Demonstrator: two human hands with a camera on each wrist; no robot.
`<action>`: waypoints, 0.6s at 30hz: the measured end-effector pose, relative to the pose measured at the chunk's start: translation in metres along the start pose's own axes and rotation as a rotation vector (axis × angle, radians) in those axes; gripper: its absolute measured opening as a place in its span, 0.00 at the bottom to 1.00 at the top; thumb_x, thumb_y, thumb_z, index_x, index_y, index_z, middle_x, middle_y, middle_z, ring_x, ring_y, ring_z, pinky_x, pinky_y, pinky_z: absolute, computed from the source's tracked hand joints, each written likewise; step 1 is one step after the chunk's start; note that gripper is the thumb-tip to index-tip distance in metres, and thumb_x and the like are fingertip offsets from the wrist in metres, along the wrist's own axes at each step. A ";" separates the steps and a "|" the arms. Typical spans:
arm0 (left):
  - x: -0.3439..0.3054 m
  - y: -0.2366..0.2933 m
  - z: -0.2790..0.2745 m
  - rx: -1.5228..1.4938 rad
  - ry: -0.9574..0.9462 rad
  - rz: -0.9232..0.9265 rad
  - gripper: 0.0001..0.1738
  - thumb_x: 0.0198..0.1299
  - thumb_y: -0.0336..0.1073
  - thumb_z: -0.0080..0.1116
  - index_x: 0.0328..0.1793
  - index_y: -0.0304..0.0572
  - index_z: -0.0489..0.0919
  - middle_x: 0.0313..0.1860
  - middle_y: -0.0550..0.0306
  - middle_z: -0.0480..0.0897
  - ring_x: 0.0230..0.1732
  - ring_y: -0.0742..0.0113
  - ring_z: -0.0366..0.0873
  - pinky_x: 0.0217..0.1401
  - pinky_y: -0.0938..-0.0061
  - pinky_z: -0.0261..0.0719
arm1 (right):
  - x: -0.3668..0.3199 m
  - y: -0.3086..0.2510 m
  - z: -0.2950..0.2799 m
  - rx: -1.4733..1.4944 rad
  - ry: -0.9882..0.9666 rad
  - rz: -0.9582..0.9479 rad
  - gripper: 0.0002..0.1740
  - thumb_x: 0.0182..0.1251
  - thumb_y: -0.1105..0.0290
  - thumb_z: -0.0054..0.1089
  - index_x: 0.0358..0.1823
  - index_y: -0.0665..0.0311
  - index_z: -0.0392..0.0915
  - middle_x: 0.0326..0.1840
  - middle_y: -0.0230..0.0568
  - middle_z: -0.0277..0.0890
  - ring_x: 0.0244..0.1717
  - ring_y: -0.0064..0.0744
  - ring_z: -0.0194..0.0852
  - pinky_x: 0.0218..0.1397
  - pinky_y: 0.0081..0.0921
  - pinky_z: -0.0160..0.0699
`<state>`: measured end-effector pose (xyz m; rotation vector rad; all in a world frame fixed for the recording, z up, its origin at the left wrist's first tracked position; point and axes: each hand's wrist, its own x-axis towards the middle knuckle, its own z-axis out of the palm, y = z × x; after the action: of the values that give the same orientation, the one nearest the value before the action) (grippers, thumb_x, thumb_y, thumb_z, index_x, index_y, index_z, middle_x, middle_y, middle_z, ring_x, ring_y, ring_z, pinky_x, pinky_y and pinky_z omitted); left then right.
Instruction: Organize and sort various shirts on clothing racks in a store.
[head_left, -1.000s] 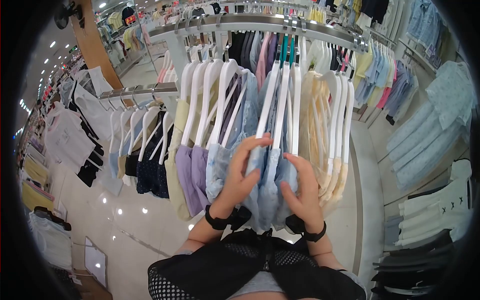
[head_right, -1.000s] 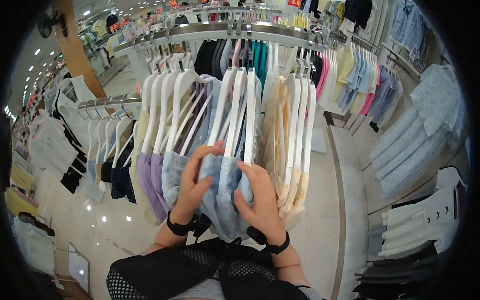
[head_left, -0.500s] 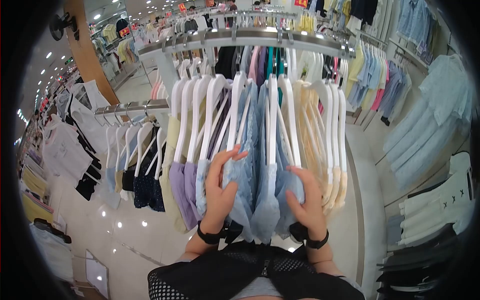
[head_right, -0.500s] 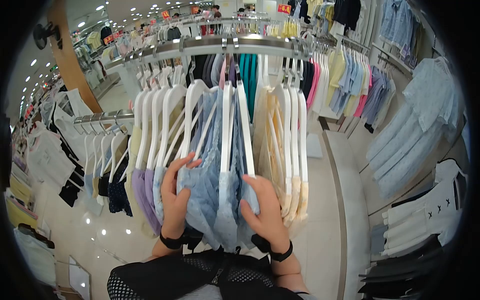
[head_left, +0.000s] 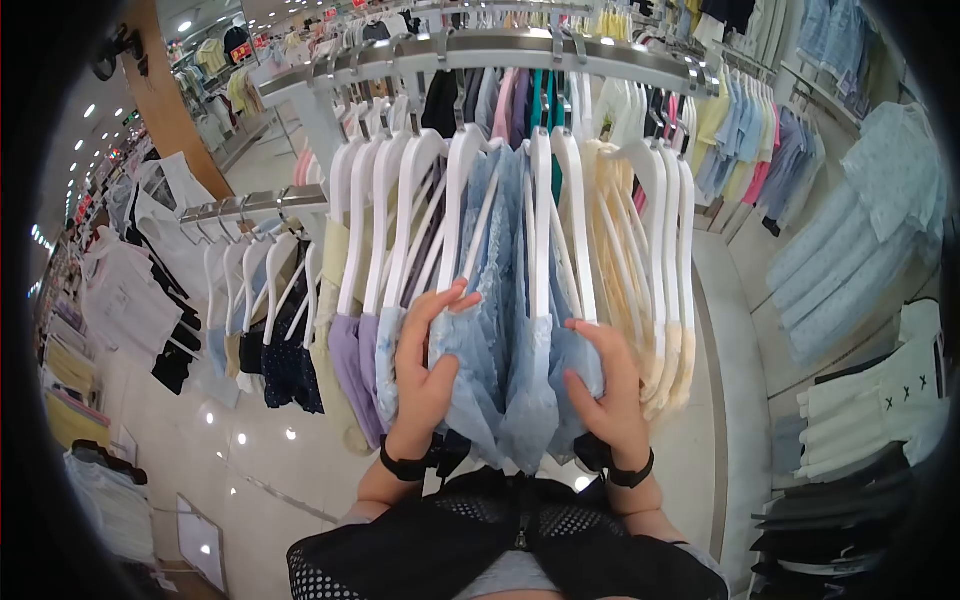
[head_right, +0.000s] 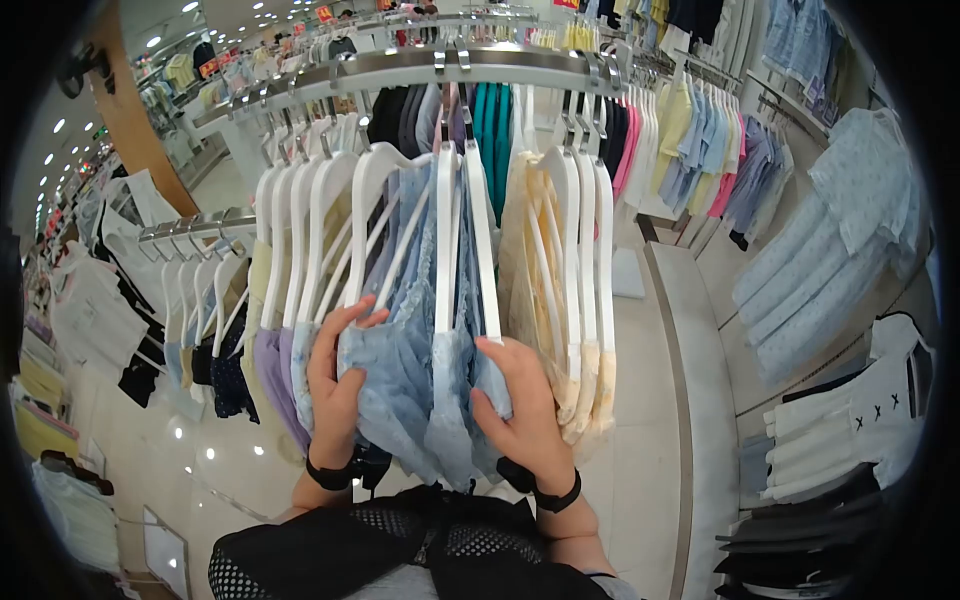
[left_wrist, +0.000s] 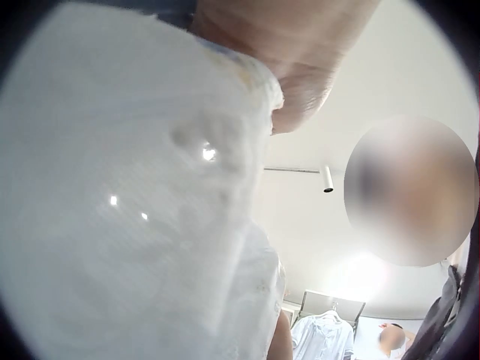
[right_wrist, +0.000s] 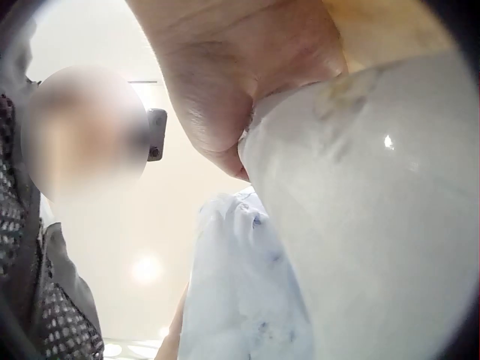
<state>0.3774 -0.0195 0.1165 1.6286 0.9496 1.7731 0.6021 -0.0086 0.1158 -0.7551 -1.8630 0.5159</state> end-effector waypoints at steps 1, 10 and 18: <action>0.000 0.000 -0.001 -0.008 -0.012 -0.003 0.38 0.41 0.22 0.40 0.67 0.31 0.68 0.68 0.41 0.70 0.67 0.52 0.71 0.71 0.60 0.64 | 0.000 0.000 0.000 0.005 -0.012 0.011 0.30 0.56 0.80 0.59 0.63 0.67 0.68 0.59 0.53 0.70 0.61 0.52 0.68 0.65 0.37 0.65; 0.008 0.004 -0.010 0.100 -0.027 0.043 0.37 0.39 0.19 0.37 0.63 0.31 0.71 0.63 0.44 0.74 0.64 0.53 0.74 0.71 0.62 0.64 | -0.001 -0.001 0.001 0.003 -0.020 0.052 0.29 0.56 0.78 0.59 0.63 0.67 0.68 0.59 0.53 0.70 0.61 0.53 0.68 0.66 0.37 0.64; -0.005 0.054 0.020 0.576 -0.147 0.301 0.36 0.48 0.16 0.42 0.69 0.33 0.66 0.77 0.34 0.49 0.80 0.40 0.44 0.79 0.51 0.47 | 0.004 -0.003 0.000 -0.002 -0.039 -0.006 0.30 0.55 0.77 0.61 0.63 0.66 0.68 0.58 0.53 0.70 0.60 0.52 0.68 0.65 0.37 0.64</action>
<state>0.4014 -0.0534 0.1563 2.3309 1.2781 1.6166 0.5999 -0.0078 0.1199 -0.7453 -1.9015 0.5277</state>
